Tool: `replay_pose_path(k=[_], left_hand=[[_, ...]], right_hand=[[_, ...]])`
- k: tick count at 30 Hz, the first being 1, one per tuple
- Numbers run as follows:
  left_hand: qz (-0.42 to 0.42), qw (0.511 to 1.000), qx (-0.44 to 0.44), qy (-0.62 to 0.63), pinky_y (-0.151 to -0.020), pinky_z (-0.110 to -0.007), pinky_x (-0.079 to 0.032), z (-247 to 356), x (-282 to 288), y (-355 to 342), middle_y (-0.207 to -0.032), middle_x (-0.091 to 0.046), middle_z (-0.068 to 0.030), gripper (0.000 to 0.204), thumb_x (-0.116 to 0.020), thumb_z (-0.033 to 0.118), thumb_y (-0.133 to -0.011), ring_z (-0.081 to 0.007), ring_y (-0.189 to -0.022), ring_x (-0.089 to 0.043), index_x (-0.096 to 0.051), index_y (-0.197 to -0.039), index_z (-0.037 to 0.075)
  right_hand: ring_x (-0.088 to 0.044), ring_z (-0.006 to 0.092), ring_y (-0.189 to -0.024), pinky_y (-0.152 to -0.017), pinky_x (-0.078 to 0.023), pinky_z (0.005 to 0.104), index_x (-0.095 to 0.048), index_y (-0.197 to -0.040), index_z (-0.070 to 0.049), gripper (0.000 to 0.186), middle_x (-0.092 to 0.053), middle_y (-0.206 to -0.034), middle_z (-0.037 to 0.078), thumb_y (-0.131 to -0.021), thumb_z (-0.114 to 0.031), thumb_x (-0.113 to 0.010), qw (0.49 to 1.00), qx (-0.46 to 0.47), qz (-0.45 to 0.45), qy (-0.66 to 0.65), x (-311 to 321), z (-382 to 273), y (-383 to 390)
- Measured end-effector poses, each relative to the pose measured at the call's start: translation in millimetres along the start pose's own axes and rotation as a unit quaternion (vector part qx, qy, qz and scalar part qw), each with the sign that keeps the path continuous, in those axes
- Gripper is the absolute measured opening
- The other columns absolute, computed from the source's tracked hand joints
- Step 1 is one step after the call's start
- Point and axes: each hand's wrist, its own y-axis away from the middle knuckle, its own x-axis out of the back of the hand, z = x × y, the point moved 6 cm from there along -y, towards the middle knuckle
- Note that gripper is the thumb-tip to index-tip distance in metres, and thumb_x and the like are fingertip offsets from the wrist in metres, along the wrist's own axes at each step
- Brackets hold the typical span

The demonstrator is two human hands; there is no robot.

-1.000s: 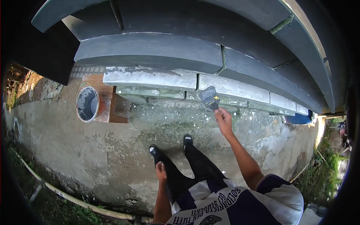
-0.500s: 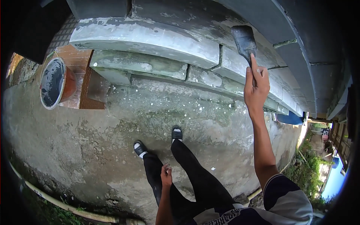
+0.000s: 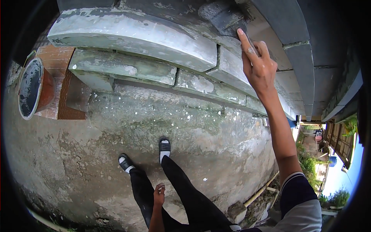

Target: Painting the concrete base and ledges of an exterior wall with grey paint.

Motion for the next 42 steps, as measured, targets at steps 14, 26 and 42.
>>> replay_pose_path(k=[14,26,42], left_hand=[[0.009,1.0,0.006,-0.003,-0.065,-0.032,-0.052,-11,12,-3,-0.108,-0.065,-0.003,0.031,-0.059,0.037,-0.095,-0.0181,-0.091,-0.065,-0.062,-0.114,0.013],[0.011,0.993,0.072,0.089,-0.072,-0.028,-0.048,17,-8,-7,-0.098,-0.066,-0.0029,0.025,-0.061,0.025,-0.095,-0.0118,-0.082,-0.059,-0.065,-0.112,0.007],[-0.011,0.997,0.074,0.006,-0.074,-0.034,-0.052,31,12,-18,-0.115,-0.066,-0.0048,0.029,-0.051,0.033,-0.098,-0.0201,-0.099,-0.065,-0.064,-0.112,0.012]], right_hand=[[-0.039,0.0177,-0.05,-0.048,-0.041,0.029,-0.061,-0.132,-0.024,0.049,-0.038,-0.064,0.004,-0.087,-0.004,-0.066,0.989,-0.135,-0.036,0.043,22,28,26],[-0.041,0.0057,-0.056,-0.051,-0.033,0.0241,-0.063,-0.116,-0.001,0.032,-0.046,-0.061,-0.001,-0.105,-0.023,-0.042,0.837,-0.353,-0.096,-0.406,3,-37,15],[-0.035,0.0022,-0.053,-0.048,-0.026,0.0216,-0.071,-0.089,0.0,0.044,-0.051,-0.064,-0.003,-0.098,-0.04,-0.056,0.775,-0.493,0.003,-0.395,-8,19,4]])
